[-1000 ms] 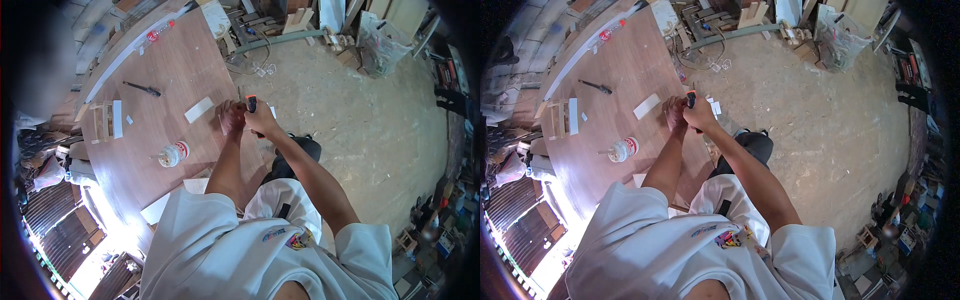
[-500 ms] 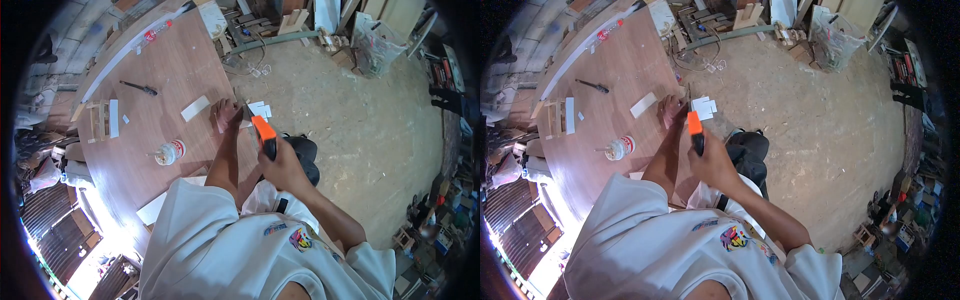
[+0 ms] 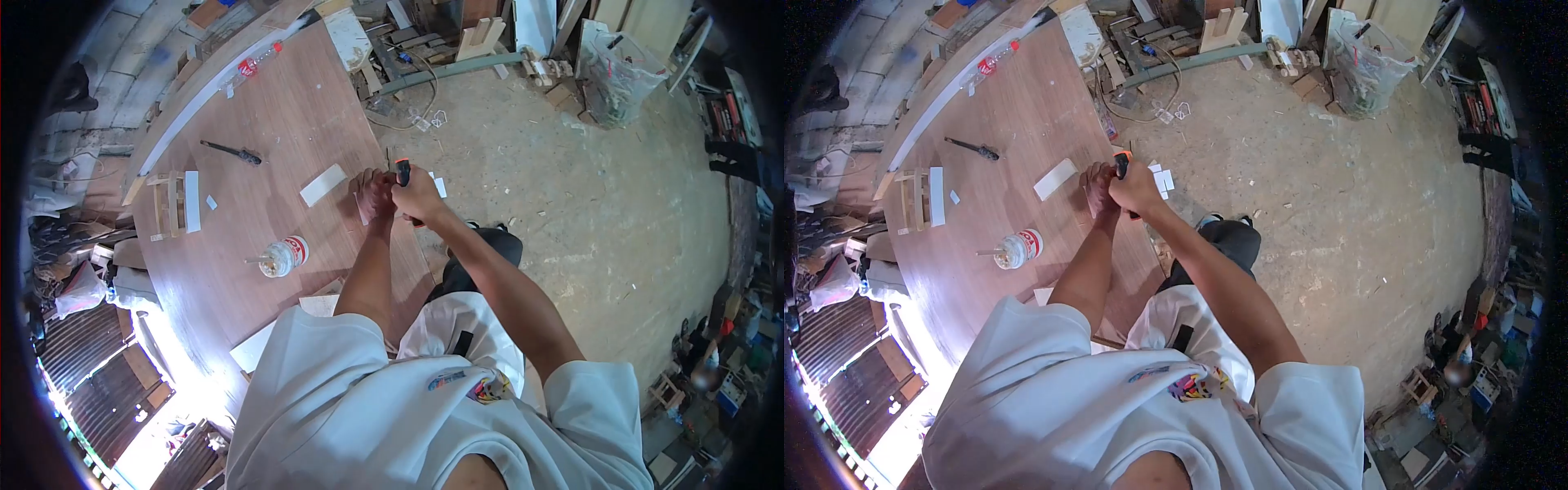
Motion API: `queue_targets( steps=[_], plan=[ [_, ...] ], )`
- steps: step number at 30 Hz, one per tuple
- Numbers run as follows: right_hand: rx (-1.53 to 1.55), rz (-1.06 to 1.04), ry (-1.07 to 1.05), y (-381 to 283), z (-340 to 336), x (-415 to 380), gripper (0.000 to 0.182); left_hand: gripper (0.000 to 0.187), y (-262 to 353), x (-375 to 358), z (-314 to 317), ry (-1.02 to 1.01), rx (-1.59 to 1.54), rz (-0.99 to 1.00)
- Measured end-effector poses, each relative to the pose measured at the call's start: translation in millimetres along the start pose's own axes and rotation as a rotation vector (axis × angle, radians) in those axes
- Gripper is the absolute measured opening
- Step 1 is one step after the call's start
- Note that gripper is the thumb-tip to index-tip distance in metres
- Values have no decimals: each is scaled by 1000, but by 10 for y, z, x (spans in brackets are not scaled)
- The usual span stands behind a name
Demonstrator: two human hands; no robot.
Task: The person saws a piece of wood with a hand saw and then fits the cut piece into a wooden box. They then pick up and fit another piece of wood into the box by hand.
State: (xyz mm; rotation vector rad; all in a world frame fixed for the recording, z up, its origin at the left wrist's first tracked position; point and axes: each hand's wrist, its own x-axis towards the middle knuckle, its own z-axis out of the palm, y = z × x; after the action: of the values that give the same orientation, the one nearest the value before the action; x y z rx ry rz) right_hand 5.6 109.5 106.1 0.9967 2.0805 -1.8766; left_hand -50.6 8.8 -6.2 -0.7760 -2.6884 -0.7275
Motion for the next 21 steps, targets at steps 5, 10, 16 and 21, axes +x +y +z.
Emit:
queue_targets(
  steps=[5, 10, 16, 21],
  plan=[
    [-61, -187, 97, 58, -32, -395, 19, 13, -9, 17, 104, 85, 75, -21],
    [-18, -248, 131, -339, -314, -1113, 11, 8, 69, 52, 23, 51, 11, -46],
    [216, -54, 6, -494, -600, -1555, 12, 11, 63, 52, 74, -78, 37, -110],
    [142, 36, -7, -446, -416, -664, 5, 12, 73, 6, 30, -52, 87, -48]
  ],
)
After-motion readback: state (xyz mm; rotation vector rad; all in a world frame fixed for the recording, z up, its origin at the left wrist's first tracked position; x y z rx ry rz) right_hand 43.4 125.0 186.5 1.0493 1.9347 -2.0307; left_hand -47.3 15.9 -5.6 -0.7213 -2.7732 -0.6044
